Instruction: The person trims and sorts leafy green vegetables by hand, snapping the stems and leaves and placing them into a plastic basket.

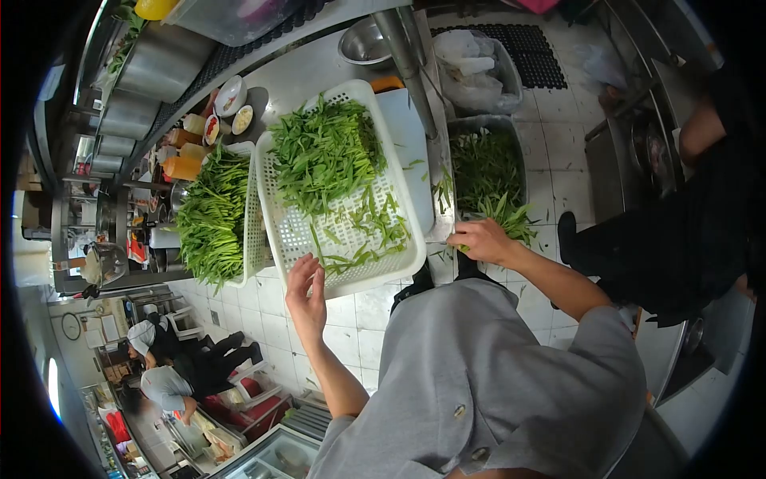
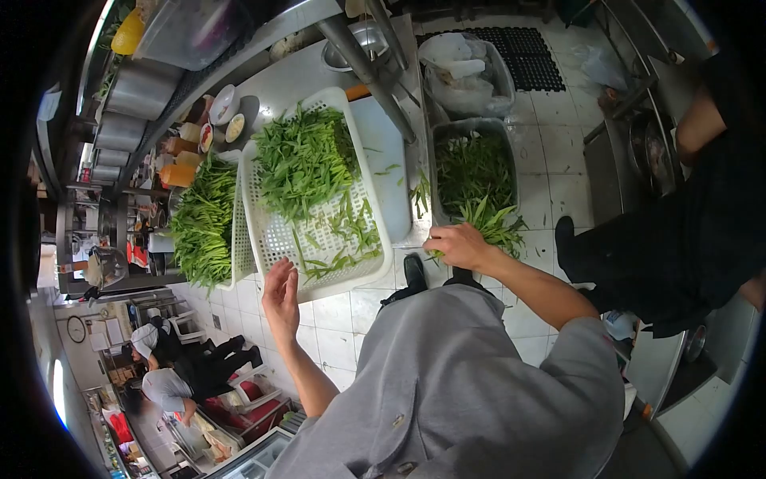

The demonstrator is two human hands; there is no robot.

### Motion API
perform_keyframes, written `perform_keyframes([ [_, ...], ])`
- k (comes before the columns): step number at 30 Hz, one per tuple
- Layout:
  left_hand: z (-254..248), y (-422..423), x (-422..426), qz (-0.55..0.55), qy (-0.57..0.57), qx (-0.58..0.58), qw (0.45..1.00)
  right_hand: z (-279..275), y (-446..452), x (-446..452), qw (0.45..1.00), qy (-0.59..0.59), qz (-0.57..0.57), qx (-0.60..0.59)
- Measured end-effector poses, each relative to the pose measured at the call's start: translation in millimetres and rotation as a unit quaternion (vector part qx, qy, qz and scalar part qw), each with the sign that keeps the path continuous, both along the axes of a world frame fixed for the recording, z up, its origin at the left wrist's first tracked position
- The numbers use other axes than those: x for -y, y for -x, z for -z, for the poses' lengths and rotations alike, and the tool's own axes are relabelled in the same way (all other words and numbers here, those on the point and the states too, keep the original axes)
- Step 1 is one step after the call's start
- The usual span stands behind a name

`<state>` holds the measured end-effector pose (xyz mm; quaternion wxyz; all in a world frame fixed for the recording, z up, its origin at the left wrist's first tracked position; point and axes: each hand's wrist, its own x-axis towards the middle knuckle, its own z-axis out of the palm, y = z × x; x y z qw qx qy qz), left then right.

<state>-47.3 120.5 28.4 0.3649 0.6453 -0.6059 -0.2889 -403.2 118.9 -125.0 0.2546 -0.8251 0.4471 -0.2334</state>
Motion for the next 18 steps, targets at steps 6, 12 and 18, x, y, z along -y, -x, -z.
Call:
perform_keyframes([
  [6, 1.7, -5.1, -9.5, -0.015, 0.015, 0.005, 1.0, -15.1, -7.7, 16.2, 0.99, -0.007, 0.116, 0.075],
  [12, 3.8, -5.4, -10.0, -0.019, 0.012, -0.001, 1.0, -8.3, -22.2, 49.8, 0.976, -0.02, 0.216, 0.024],
  [18, 2.3, -5.4, -10.1, -0.023, 0.013, -0.002, 1.0, -13.9, -22.1, 76.6, 0.926, -0.006, 0.369, 0.079],
])
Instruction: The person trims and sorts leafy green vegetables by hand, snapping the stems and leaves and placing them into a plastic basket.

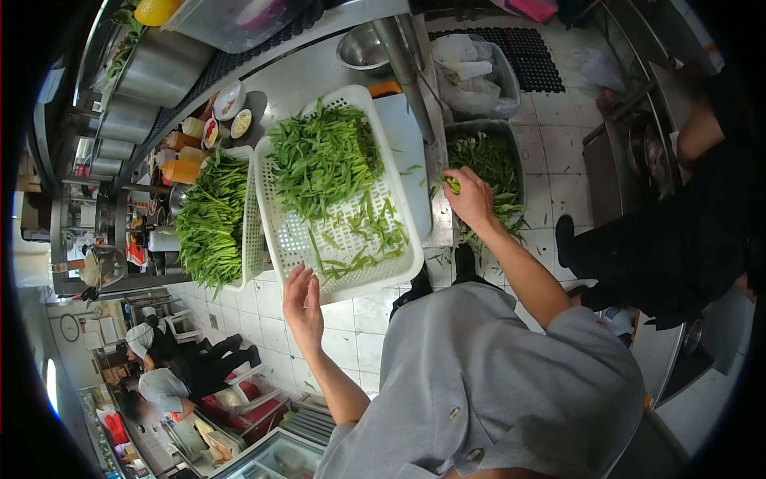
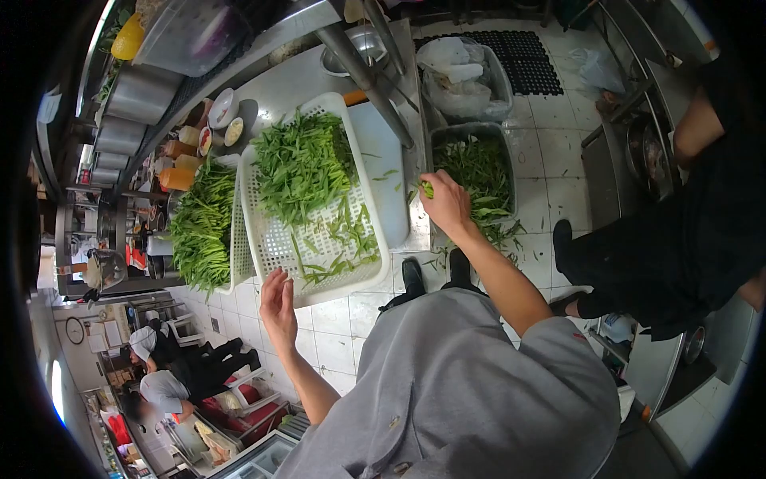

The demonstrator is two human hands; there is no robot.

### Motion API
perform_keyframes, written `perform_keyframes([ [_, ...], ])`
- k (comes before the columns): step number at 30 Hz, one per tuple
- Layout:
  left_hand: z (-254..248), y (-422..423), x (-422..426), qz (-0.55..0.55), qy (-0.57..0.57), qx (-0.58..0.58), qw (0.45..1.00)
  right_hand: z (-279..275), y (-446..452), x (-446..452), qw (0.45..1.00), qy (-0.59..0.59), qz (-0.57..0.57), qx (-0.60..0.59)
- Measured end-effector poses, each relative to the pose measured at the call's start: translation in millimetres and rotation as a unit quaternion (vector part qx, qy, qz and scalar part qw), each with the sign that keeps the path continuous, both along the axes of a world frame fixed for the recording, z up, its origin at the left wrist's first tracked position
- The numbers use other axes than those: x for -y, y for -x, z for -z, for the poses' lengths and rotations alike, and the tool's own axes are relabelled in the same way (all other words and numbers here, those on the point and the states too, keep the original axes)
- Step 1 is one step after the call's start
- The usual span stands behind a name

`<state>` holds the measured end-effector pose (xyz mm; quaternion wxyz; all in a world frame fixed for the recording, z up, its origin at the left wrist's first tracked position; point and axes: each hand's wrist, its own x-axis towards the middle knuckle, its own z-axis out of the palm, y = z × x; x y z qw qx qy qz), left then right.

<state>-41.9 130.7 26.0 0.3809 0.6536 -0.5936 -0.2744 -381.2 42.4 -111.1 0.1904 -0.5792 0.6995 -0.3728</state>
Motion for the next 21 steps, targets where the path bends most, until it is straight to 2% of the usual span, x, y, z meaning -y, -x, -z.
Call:
perform_keyframes([
  [2, 0.1, -0.2, 0.6, -0.003, -0.004, -0.003, 1.0, -14.2, -1.6, -3.2, 0.999, -0.014, -0.048, 0.003],
  [5, -2.0, 0.8, 2.9, -0.002, -0.013, 0.002, 1.0, 2.4, 5.1, 2.4, 0.995, -0.047, -0.077, -0.035],
  [8, -4.8, 2.0, 5.4, -0.007, -0.022, 0.014, 1.0, 18.5, 26.5, 13.6, 0.997, -0.012, 0.046, -0.056],
  [9, -4.6, 1.3, 5.7, -0.009, -0.024, 0.017, 1.0, 14.3, 32.2, 16.8, 0.997, 0.015, 0.075, -0.024],
  [12, -3.7, 0.3, 9.0, -0.004, -0.028, 0.018, 0.999, -1.0, 31.5, 9.9, 0.998, 0.038, -0.033, -0.025],
  [13, -3.5, 0.7, 10.8, 0.001, -0.03, 0.017, 0.999, -6.8, 25.5, 7.9, 0.993, -0.006, -0.098, -0.06],
  [16, -7.7, 7.0, 17.4, 0.015, -0.033, 0.019, 0.999, 13.4, 23.7, 20.4, 0.981, -0.04, -0.165, -0.097],
  [17, -9.8, 5.9, 19.1, 0.016, -0.038, 0.021, 0.999, 17.4, 28.0, 25.7, 0.983, -0.05, -0.138, -0.108],
  [20, -9.6, 2.9, 22.8, 0.01, -0.044, 0.021, 0.999, -2.8, 27.1, 31.0, 0.995, 0.02, -0.041, -0.083],
  [21, -8.0, 0.8, 24.2, 0.009, -0.044, 0.02, 0.999, -26.2, 21.9, 30.4, 0.993, -0.036, -0.096, -0.054],
])
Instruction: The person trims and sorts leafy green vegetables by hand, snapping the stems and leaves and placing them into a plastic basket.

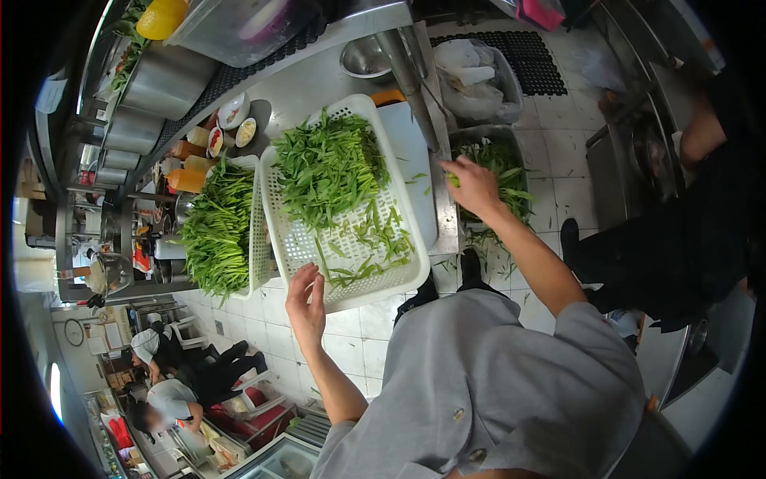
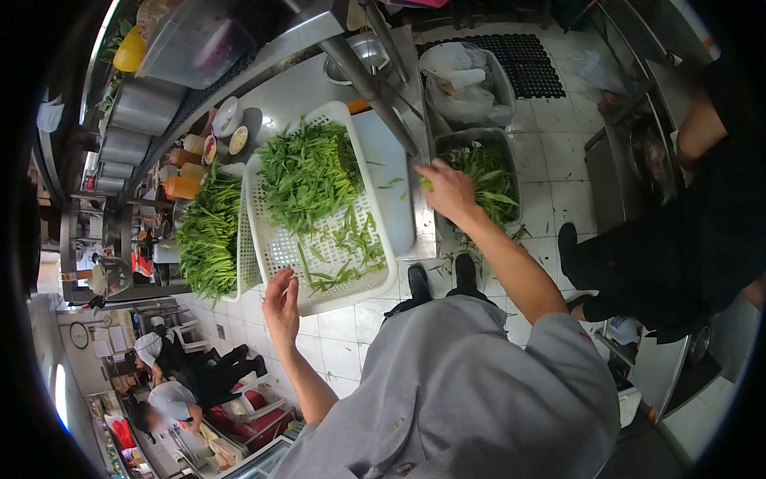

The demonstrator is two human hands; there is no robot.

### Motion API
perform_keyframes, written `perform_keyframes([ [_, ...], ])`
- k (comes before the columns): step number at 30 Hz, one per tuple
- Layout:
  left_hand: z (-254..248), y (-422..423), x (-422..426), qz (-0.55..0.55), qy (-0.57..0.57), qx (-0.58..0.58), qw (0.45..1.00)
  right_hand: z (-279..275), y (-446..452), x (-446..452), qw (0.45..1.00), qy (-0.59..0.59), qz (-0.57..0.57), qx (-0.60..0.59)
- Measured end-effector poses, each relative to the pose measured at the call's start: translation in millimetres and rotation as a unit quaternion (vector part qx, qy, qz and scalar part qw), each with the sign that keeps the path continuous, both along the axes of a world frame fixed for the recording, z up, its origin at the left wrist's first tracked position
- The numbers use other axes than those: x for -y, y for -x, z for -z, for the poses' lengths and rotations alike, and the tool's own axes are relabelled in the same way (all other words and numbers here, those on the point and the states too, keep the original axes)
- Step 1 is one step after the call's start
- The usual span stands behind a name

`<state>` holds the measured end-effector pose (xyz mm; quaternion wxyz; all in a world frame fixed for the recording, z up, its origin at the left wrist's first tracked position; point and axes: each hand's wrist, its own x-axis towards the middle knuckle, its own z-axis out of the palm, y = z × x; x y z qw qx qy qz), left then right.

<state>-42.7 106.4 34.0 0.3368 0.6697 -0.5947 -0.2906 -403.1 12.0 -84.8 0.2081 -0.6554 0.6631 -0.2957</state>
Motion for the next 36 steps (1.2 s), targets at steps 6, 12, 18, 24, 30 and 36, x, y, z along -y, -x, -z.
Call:
perform_keyframes([
  [6, 2.1, -1.4, 5.8, 0.03, 0.002, 0.0, 1.0, 9.5, -15.8, 27.5, 0.996, -0.012, -0.088, -0.03],
  [12, 13.0, -34.8, 28.9, 0.041, -0.124, 0.133, 0.982, -18.2, -16.7, 16.3, 0.998, 0.038, -0.05, -0.013],
  [18, 25.7, 14.7, 63.4, 0.149, -0.237, 0.32, 0.905, -26.0, -36.8, 10.2, 0.989, 0.066, -0.071, 0.108],
  [24, 7.6, 18.9, 71.7, 0.309, -0.213, 0.142, 0.916, -50.8, -40.1, -35.2, 0.968, 0.08, -0.016, 0.236],
  [30, 62.7, 41.2, 88.7, 0.282, -0.093, 0.337, 0.894, -62.3, -67.0, -54.4, 0.962, 0.062, 0.003, 0.267],
  [36, 25.2, 55.1, 77.8, 0.502, -0.145, 0.156, 0.838, -61.4, -69.6, -56.5, 0.96, 0.08, 0.018, 0.267],
])
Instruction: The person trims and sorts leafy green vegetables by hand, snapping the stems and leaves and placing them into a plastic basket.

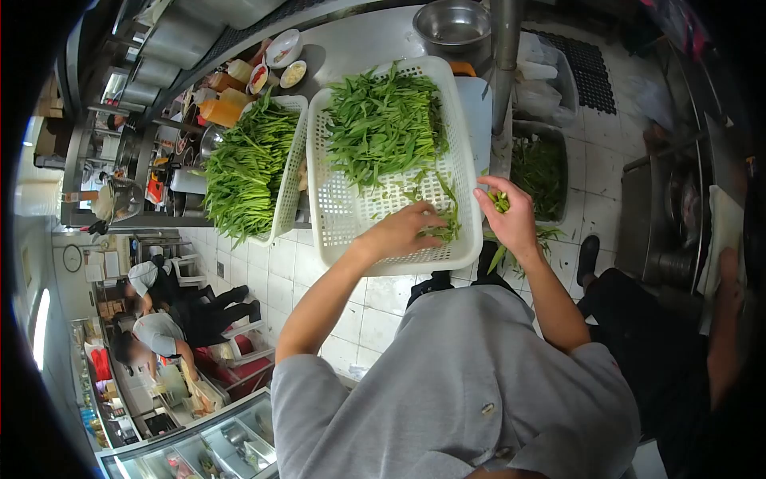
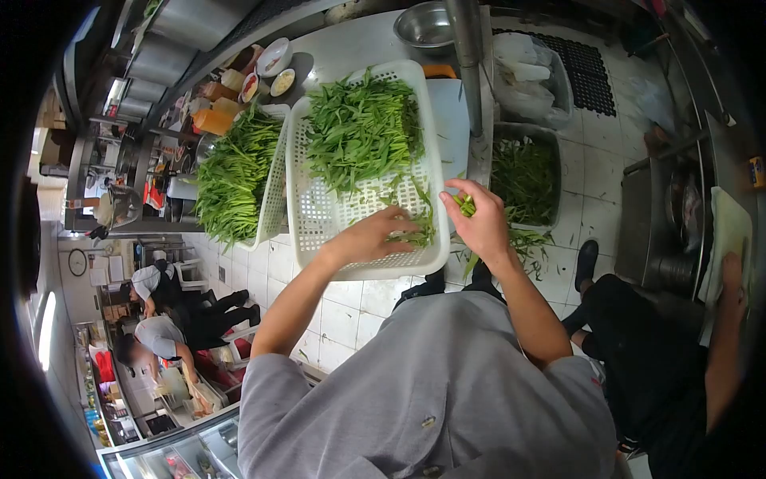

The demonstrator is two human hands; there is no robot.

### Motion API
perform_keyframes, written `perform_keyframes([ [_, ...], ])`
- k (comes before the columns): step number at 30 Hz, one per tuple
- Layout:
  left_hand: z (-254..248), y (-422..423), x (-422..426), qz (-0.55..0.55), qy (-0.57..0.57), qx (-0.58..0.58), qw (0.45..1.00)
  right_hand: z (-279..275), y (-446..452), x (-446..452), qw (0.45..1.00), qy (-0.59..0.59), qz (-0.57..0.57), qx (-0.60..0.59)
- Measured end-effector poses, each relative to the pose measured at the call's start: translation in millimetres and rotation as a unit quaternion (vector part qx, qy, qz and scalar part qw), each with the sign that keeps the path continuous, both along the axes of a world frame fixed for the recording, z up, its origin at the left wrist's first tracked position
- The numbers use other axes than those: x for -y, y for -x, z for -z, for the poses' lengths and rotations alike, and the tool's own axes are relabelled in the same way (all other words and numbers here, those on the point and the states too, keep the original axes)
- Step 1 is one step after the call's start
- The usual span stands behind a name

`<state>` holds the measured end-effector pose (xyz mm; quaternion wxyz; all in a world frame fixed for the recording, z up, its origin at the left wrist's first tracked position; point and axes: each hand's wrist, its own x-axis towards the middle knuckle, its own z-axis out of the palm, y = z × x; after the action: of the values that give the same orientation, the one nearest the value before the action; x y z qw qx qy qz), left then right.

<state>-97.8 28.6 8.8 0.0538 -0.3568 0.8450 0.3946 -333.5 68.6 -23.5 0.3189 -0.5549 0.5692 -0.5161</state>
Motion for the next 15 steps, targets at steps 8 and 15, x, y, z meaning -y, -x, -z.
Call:
perform_keyframes([
  [8, -1.6, -45.1, -11.4, -0.218, -0.048, 0.346, 0.911, 5.2, 0.2, -4.2, 1.0, 0.016, -0.022, 0.003],
  [15, -9.7, 1.4, -8.9, -0.202, -0.087, 0.081, 0.972, 4.1, 3.6, -6.3, 1.0, 0.009, -0.023, 0.005],
])
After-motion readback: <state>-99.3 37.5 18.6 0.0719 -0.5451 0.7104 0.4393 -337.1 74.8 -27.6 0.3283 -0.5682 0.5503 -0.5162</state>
